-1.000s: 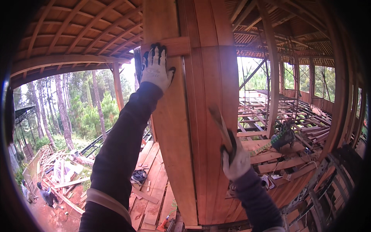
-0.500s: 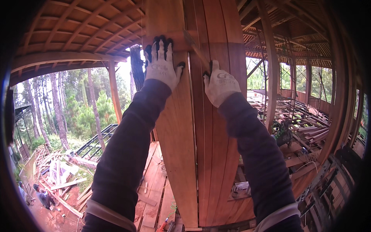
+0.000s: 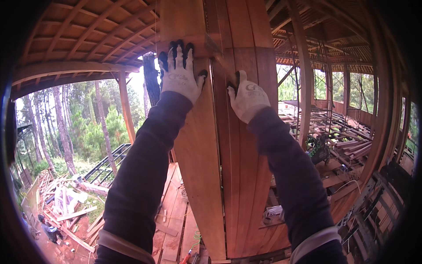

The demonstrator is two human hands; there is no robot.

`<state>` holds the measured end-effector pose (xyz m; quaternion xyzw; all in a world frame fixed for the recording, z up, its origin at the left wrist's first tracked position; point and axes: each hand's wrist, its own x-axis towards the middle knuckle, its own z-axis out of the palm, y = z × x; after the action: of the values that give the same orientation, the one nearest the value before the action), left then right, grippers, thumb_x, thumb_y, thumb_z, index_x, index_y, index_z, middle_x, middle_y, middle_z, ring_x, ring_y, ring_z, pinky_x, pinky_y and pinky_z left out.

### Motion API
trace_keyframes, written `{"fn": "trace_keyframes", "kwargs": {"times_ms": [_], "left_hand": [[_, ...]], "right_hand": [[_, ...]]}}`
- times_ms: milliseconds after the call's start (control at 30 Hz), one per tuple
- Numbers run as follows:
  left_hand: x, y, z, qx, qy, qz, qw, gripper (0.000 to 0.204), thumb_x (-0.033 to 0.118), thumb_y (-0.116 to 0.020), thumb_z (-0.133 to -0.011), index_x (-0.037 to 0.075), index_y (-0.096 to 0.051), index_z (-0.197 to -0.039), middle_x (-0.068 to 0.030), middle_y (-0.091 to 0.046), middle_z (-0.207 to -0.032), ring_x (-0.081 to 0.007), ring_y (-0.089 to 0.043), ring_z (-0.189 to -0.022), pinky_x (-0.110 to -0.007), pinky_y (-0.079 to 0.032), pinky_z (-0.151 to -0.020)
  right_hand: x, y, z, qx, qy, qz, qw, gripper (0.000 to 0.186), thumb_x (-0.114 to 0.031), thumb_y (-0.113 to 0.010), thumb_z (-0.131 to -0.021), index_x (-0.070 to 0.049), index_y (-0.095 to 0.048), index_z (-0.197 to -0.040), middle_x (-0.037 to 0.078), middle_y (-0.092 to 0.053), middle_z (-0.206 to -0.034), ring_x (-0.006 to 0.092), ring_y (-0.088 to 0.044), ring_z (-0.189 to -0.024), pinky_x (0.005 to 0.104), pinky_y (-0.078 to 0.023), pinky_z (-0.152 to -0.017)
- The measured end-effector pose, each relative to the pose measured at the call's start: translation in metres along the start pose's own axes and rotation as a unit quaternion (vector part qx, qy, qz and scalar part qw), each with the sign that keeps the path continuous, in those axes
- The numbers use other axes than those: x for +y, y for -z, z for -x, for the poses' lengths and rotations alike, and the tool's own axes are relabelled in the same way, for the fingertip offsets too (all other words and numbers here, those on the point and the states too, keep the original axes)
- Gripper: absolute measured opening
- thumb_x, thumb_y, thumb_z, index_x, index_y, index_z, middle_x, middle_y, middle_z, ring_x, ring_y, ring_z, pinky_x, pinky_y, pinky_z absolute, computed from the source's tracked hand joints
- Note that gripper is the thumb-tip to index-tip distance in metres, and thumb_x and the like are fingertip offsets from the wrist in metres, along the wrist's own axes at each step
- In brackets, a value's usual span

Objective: The person positions and secures wooden planks onto a vertical wooden post using a nail gun. They also use a hand planer to smooth a plank before installation. The work occurs on a partially constructed wooden structure in a forested area.

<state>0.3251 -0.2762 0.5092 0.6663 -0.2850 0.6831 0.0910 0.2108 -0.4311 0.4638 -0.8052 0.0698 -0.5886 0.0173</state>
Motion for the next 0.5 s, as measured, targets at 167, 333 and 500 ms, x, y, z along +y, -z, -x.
{"fn": "trace_keyframes", "kwargs": {"times_ms": [167,333,500], "left_hand": [[0.000,0.001,-0.001,0.003,0.006,0.000,1.000,0.078,0.047,-0.051,-0.094,0.002,-0.026,-0.153,-0.0237,-0.023,-0.158,-0.0388,-0.017,-0.147,-0.057,-0.008,-0.119],[-0.001,0.003,-0.002,-0.011,0.006,-0.027,1.000,0.077,0.047,-0.050,-0.095,0.001,-0.026,-0.152,-0.0229,-0.022,-0.158,-0.0385,-0.015,-0.148,-0.057,-0.007,-0.119],[0.001,0.003,-0.002,-0.016,0.008,-0.018,1.000,0.077,0.046,-0.049,-0.095,0.001,-0.025,-0.153,-0.0205,-0.021,-0.159,-0.0383,-0.015,-0.148,-0.059,-0.010,-0.118]], "right_hand": [[0.005,-0.003,0.001,0.001,0.019,-0.035,0.999,0.048,-0.031,-0.050,-0.098,0.001,-0.041,-0.132,0.023,-0.067,-0.092,0.0404,-0.066,-0.088,0.0487,-0.052,-0.077],[-0.003,0.004,-0.005,0.023,0.002,-0.068,0.997,0.045,-0.027,-0.052,-0.097,-0.002,-0.040,-0.132,0.025,-0.066,-0.091,0.0422,-0.066,-0.089,0.0500,-0.051,-0.078],[-0.002,0.021,-0.004,0.038,-0.014,-0.021,0.999,0.046,-0.022,-0.057,-0.095,-0.001,-0.042,-0.133,0.026,-0.067,-0.089,0.0417,-0.067,-0.088,0.0472,-0.053,-0.077]]}}
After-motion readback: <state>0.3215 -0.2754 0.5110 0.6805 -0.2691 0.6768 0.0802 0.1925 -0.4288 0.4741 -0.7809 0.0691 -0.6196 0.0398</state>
